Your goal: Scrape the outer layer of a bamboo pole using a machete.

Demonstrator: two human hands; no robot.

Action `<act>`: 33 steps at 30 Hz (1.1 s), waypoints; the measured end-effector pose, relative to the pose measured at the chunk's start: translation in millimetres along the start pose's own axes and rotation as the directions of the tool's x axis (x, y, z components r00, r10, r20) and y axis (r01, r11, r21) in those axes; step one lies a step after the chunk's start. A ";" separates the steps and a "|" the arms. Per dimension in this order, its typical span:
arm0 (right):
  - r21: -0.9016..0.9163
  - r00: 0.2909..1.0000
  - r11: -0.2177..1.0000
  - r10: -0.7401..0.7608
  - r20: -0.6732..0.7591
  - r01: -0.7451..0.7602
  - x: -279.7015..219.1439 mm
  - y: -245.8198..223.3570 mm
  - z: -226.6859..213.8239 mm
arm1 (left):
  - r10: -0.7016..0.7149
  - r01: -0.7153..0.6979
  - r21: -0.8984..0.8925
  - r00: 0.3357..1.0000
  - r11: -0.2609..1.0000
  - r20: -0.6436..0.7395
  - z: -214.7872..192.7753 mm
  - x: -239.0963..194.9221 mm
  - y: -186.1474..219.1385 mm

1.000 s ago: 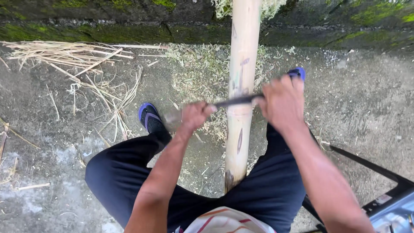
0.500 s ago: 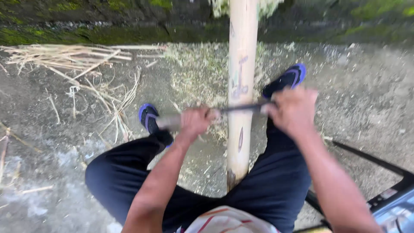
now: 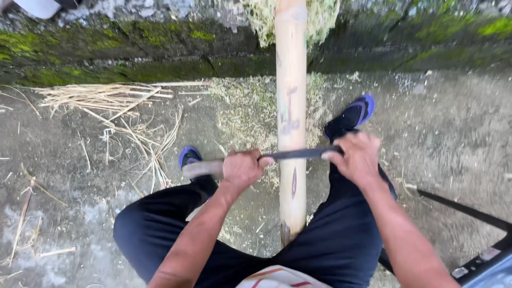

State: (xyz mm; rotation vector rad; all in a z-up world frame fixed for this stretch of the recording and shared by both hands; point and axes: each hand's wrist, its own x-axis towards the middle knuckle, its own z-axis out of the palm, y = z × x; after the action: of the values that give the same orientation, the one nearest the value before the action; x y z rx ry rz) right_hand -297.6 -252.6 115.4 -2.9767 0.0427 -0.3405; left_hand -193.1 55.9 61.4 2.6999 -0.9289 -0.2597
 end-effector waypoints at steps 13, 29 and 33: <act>0.054 0.995 0.998 -0.033 -0.097 0.039 -39.2 15.8 18.1 | 0.143 -0.125 0.160 0.984 0.979 -0.106 -50.4 -27.9 -11.5; -0.313 0.982 0.948 0.108 0.156 -0.054 -5.8 13.1 -0.3 | -0.167 0.155 0.076 0.971 0.985 0.172 -19.5 -3.8 -11.3; -0.355 0.993 0.935 0.036 0.110 0.005 7.6 -10.4 -48.1 | -0.206 0.211 -0.135 0.977 0.968 0.049 28.8 -9.4 -14.8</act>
State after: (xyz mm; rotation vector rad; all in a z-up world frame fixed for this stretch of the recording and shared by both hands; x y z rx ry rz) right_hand -301.0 -249.4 165.0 -3.3462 0.1277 -0.1729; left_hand -199.2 67.3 30.3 2.6698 -0.6094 -0.4002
